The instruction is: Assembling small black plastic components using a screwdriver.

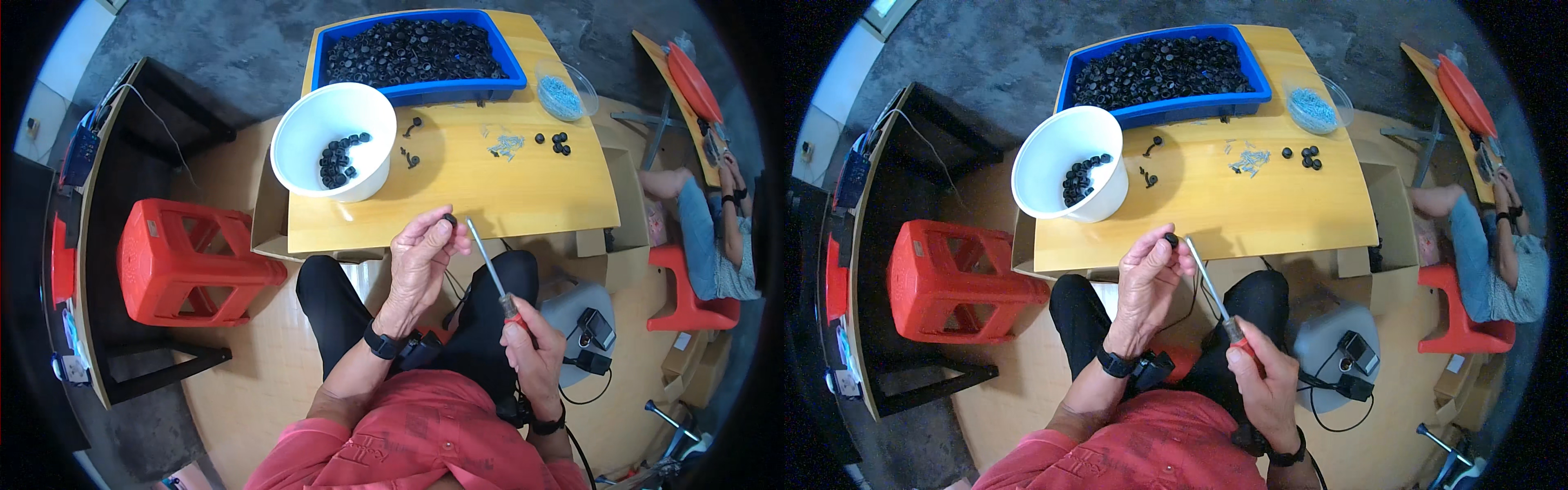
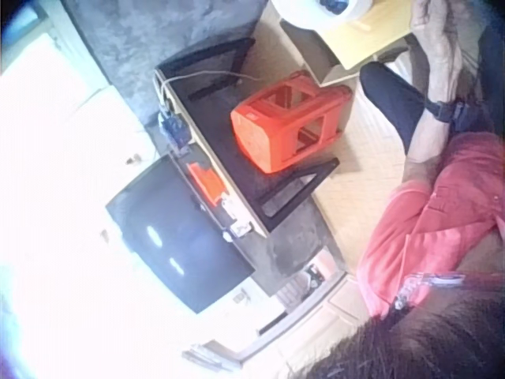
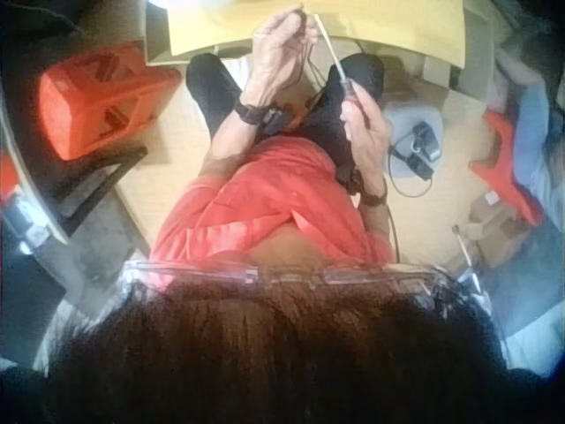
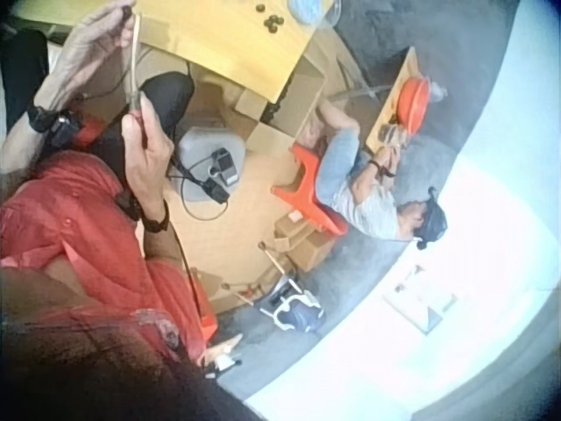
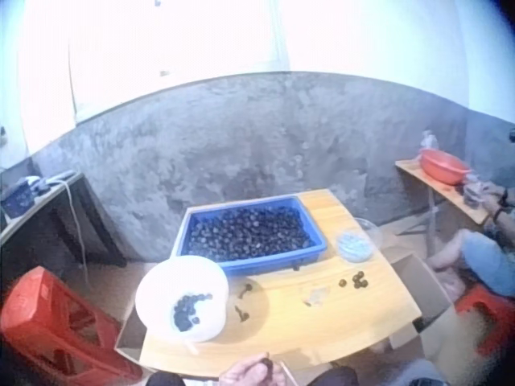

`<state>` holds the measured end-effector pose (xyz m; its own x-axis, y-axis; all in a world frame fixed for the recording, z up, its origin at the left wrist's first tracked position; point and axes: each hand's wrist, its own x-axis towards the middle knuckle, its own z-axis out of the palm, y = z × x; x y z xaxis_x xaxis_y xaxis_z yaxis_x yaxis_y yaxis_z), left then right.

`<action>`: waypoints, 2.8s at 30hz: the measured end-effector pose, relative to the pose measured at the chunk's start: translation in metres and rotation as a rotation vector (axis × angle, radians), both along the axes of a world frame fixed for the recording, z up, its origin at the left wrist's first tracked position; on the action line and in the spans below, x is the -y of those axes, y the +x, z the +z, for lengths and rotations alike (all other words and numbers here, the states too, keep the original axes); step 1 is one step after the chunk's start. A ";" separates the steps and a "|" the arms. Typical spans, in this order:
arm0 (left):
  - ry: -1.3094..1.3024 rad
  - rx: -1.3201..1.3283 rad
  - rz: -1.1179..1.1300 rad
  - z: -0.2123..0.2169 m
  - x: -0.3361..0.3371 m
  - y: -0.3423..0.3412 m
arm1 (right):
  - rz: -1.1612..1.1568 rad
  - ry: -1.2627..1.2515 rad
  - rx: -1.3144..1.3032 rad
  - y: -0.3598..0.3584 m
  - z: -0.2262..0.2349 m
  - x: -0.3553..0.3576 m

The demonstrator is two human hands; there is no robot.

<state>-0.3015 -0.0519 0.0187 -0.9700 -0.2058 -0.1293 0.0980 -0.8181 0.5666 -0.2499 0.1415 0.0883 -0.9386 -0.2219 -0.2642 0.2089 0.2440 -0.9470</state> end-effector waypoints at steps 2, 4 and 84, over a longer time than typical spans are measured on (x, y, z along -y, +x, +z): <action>0.037 0.001 0.026 -0.004 0.003 -0.006 | 0.027 -0.010 -0.020 0.002 -0.001 0.003; 0.081 0.007 0.045 -0.005 0.004 -0.009 | 0.052 -0.001 -0.013 0.001 -0.003 0.007; -0.343 -0.031 0.248 -0.031 0.012 -0.034 | -0.028 -0.443 0.652 -0.044 0.006 0.026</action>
